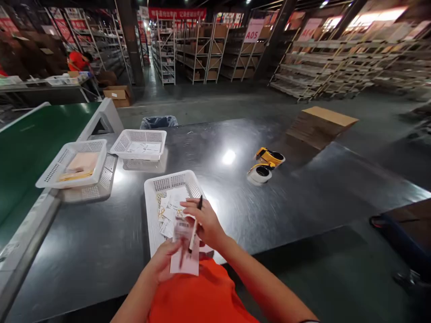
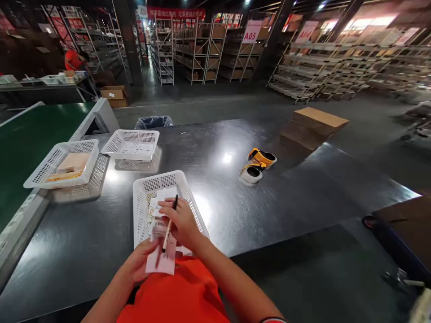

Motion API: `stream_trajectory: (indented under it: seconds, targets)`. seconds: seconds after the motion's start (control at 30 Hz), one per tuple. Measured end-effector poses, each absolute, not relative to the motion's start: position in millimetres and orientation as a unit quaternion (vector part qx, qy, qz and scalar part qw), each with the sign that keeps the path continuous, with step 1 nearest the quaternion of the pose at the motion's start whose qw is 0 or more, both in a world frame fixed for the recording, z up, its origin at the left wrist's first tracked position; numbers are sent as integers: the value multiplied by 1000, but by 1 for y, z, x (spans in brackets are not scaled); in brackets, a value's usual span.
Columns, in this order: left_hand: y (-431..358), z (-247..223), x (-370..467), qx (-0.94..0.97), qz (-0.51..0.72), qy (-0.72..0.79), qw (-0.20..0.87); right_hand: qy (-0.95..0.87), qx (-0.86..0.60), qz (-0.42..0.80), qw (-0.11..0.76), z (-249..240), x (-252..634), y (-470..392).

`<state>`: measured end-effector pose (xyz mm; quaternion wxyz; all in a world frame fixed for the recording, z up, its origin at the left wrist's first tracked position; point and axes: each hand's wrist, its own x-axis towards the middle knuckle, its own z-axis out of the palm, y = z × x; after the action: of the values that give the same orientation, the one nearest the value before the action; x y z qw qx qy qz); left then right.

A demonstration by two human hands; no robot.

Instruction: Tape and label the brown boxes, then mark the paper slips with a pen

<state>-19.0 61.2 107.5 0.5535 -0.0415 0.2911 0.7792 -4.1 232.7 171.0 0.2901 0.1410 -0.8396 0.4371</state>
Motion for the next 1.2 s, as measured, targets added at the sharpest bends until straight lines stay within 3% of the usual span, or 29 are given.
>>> stream_trajectory:
  seconds: [0.07, 0.17, 0.3, 0.43, 0.63, 0.8, 1.2]
  targets:
    - [58, 107, -17, -102, 798, 227, 549, -768, 74, 559, 304, 170, 7, 223]
    - [59, 114, -20, -165, 820, 189, 514, -655, 7, 722, 223, 160, 22, 204]
    - [72, 127, -22, -243, 846, 180, 440, -573, -55, 809, 115, 139, 23, 179]
    - [79, 132, -18, -282, 850, 150, 420, -567, -111, 814, 60, 127, 21, 172]
    - [73, 133, -16, -242, 853, 115, 449, -715, -93, 684, 113, 124, 27, 178]
    - [69, 133, -17, -202, 832, 108, 505, -766, -65, 632, 98, 122, 28, 180]
    - [78, 132, -8, -194, 850, 120, 475, -744, -74, 650, 134, 116, 35, 174]
